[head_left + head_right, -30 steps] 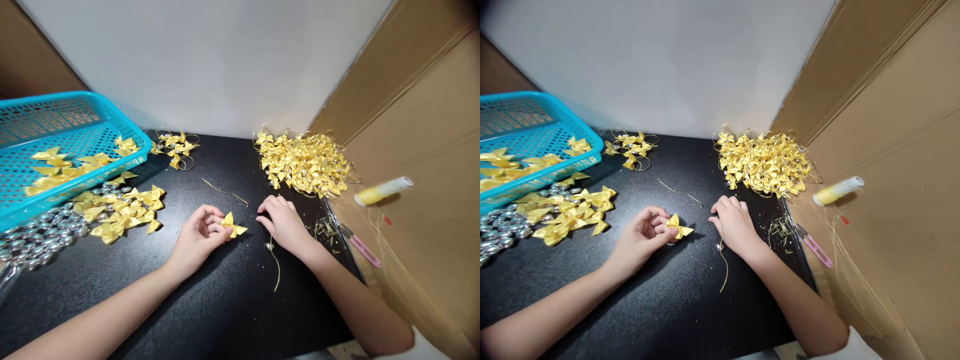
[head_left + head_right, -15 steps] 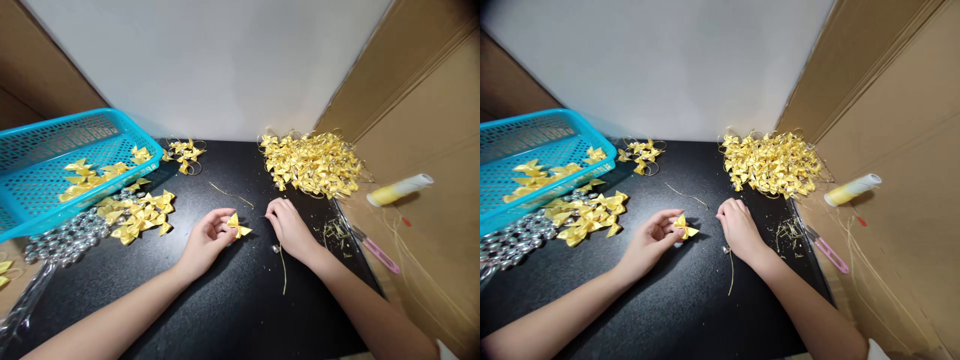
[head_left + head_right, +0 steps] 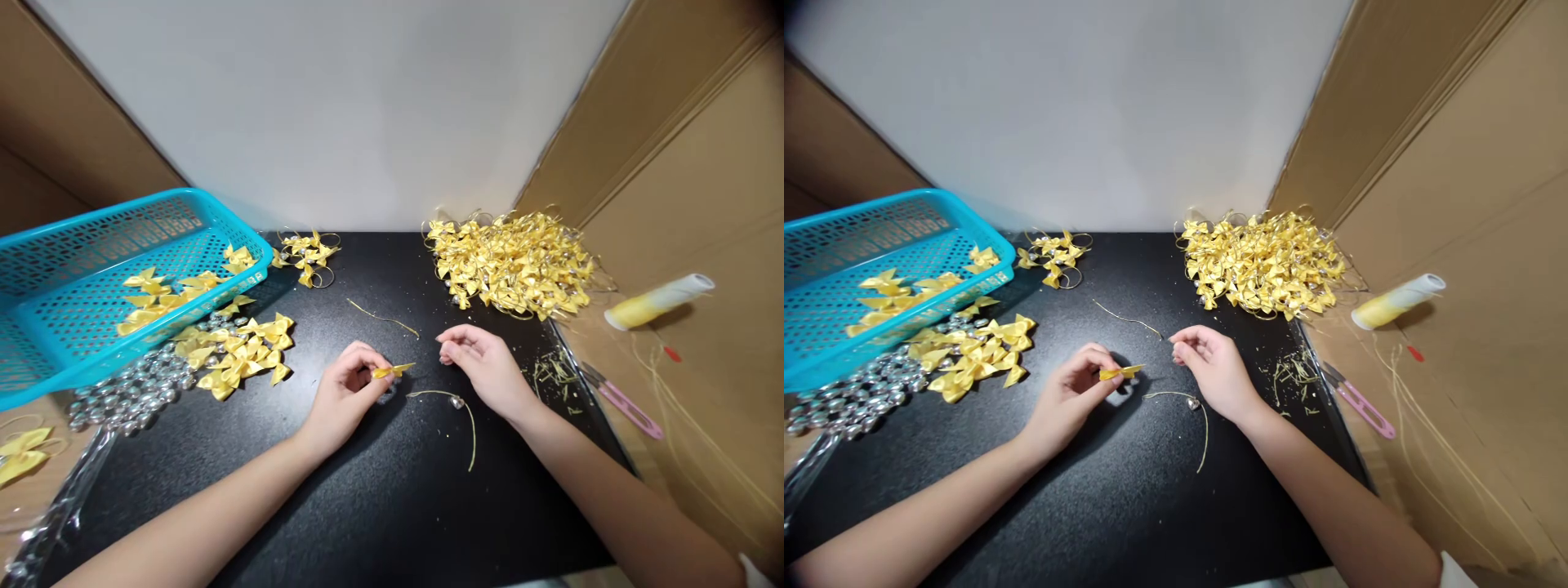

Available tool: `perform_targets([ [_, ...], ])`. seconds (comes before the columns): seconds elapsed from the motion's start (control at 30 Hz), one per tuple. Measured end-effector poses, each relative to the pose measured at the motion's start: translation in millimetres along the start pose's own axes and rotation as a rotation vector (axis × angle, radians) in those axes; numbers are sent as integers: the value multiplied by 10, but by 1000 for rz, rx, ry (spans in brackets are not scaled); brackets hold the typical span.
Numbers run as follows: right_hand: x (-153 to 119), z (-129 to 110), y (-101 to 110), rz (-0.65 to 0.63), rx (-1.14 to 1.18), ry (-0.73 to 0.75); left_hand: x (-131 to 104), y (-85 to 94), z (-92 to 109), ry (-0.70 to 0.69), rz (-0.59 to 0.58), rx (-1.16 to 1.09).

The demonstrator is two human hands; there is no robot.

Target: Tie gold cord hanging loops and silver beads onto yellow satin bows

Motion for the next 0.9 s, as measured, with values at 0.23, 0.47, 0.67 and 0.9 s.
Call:
perform_targets([
  [0.23, -127, -157, -253, -384, -907, 243, -35, 12, -126, 98, -1, -264],
  [0.47, -31, -106, -368, -539, -1037, 295, -20, 20, -135, 87, -2, -295],
  [0.67, -74, -101, -413, -485, -1131, 318, -10, 21, -159, 63, 3, -288],
  [0.9, -119, -88, -384, -376, -1029, 306, -8, 53, -200, 94, 37, -339],
])
Point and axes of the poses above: each hand's wrist, its own x-axis towards the middle knuckle, its own y-axis out of the back of the hand, z = x × y, the point moved 4 cm from there along x, towards the middle knuckle, and after that the axes turned 12 degrees about -z, right-handed, at the moved point
